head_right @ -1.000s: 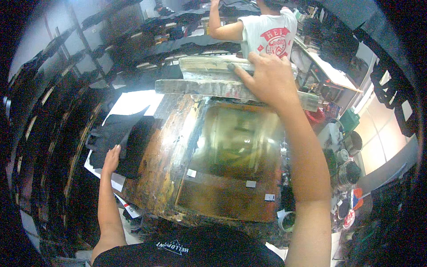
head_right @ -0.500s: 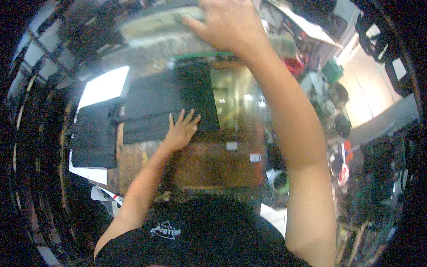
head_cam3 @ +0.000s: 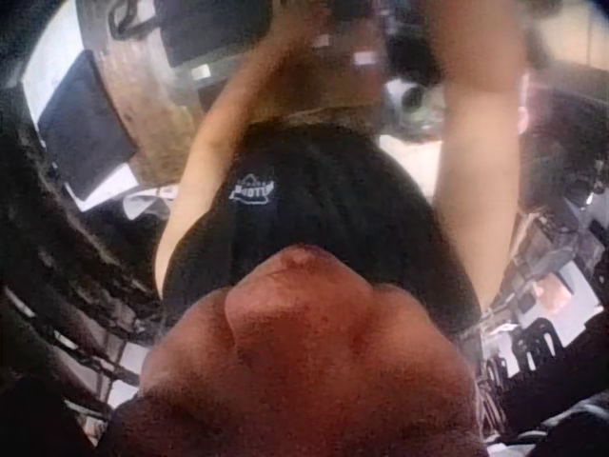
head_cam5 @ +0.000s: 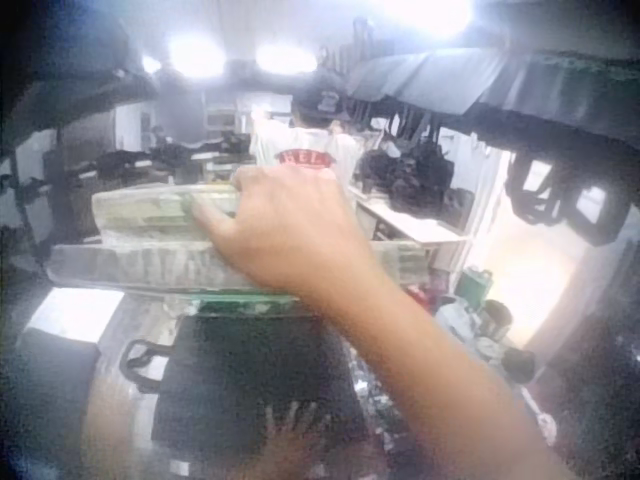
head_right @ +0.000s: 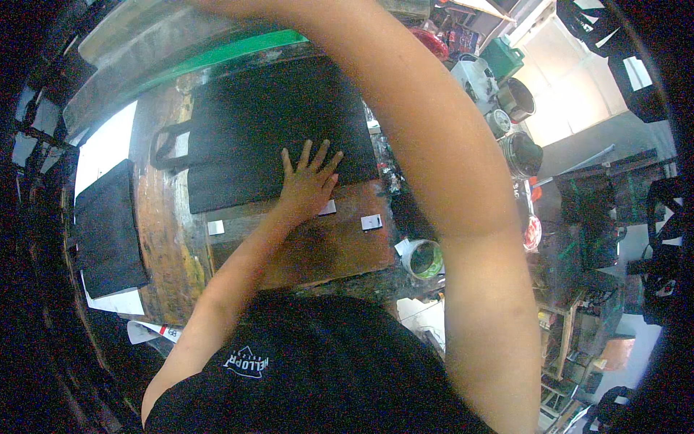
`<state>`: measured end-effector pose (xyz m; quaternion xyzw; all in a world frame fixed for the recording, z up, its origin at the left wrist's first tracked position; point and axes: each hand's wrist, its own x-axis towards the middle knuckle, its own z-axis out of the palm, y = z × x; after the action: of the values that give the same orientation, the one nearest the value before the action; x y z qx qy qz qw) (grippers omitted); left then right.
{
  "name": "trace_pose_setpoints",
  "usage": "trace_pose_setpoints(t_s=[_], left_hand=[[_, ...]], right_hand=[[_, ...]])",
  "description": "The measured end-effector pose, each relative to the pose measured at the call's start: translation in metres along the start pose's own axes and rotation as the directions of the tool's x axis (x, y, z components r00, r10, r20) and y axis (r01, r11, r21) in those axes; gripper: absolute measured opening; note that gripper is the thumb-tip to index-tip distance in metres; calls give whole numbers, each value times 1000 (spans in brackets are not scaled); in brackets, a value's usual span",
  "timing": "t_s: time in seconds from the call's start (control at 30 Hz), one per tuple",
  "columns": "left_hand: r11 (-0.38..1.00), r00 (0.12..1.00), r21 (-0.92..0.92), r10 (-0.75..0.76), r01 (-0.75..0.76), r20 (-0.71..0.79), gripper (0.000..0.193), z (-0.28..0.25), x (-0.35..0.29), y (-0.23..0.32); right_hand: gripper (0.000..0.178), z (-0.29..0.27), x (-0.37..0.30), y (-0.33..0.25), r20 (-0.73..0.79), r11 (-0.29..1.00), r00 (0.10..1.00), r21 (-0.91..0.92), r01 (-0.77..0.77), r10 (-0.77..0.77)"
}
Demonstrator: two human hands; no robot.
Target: The person performs screen printing on black tote bags by placing a bag on the printing board, pulling a squeegee across a screen with green ink, and then setting the printed bag aside.
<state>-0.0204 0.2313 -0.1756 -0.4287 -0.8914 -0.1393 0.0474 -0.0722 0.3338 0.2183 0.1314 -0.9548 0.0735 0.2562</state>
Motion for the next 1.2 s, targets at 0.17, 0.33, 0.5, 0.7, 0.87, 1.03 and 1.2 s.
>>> trace_pose_setpoints(t_s=[0.17,0.33,0.5,0.7,0.87,1.03,1.2], left_hand=[[1000,1000,-20,-19,18,-10,53,-3,-16,8],[999,1000,-35,-19,18,-22,53,2,-20,14],[1000,999,-10,-20,21,45,56,1,-25,25],[903,922,-399,-282,162,-264,56,-85,-34,-8],[411,554,-909,-742,-70,-378,72,-229,-86,-98],[432,734,-900,-631,64,-250,70,-255,-140,-106],[356,582,-871,-807,338,-103,79,-152,-192,-90]], right_hand=[[67,-3,0,-5,95,997,993,26,-75,72],[70,2,-6,-13,-21,994,997,-76,-78,77],[75,4,-5,-13,-11,994,997,-89,-71,70],[76,9,-8,-12,-70,994,997,-100,-52,45],[56,37,-37,-16,-312,958,941,-284,34,-126],[49,77,-130,-26,-100,974,991,-219,65,-88],[66,125,-178,-31,262,994,965,-110,0,28]])
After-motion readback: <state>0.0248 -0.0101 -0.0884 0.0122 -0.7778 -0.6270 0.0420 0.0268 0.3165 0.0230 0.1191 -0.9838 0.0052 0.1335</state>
